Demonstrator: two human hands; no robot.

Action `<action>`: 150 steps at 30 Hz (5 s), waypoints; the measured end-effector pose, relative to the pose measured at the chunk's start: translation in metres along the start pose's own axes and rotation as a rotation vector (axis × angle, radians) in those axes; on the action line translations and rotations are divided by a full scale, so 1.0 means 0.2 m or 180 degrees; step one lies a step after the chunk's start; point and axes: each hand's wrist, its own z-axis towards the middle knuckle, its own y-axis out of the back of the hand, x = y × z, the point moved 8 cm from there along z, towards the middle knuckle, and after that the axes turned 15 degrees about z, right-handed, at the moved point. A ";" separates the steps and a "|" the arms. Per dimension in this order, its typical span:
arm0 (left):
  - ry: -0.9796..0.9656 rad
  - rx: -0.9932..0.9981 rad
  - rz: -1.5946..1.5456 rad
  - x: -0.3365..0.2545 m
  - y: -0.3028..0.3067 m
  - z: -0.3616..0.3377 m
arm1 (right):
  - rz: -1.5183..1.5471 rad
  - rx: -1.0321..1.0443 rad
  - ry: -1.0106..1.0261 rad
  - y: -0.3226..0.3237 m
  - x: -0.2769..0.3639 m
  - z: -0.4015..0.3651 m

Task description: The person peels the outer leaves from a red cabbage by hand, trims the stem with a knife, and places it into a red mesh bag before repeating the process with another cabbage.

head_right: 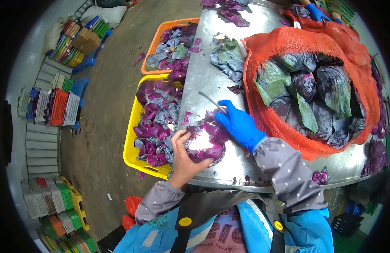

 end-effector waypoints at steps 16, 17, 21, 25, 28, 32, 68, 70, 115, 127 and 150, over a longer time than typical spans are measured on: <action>0.0071 0.0020 0.0118 0.00 -0.04 0.07 | -0.0852 0.0868 0.1333 -0.15 0.18 -0.14; 0.0080 0.0029 0.0125 0.00 -0.04 0.06 | -0.1125 0.0851 0.1521 -0.14 0.21 -0.14; 0.0054 -0.0092 0.0116 0.01 -0.03 0.07 | -0.1663 0.1109 0.1423 -0.16 0.27 -0.11; 0.0164 -0.0175 -0.0119 0.04 -0.04 0.07 | -0.1559 0.1094 0.1534 -0.16 0.24 -0.07; -0.0652 -0.0021 0.0514 -0.13 -0.07 -0.01 | -0.1611 0.0855 0.0669 -0.09 0.06 0.08; -0.0330 -0.0126 0.0243 -0.09 -0.06 -0.04 | -0.0556 0.0946 0.1233 -0.10 0.01 -0.01; 0.0326 -0.0607 0.0055 -0.03 -0.04 -0.07 | -0.0369 0.1142 0.0996 -0.13 0.18 -0.27; 0.0399 -0.0574 0.0042 -0.02 -0.04 -0.06 | -0.0193 0.1053 0.0918 -0.14 0.19 -0.25; 0.0353 -0.0495 0.0125 -0.02 -0.04 -0.21 | 0.1183 -0.0551 0.0055 0.04 -0.47 -0.13; -0.0051 0.0003 0.0802 -0.17 0.01 -0.12 | 0.2464 -0.0356 -0.0381 -0.24 -0.42 -0.23; -0.0260 -0.0047 0.0618 -0.13 0.01 -0.17 | -0.2180 0.1137 0.0978 0.04 0.12 -0.37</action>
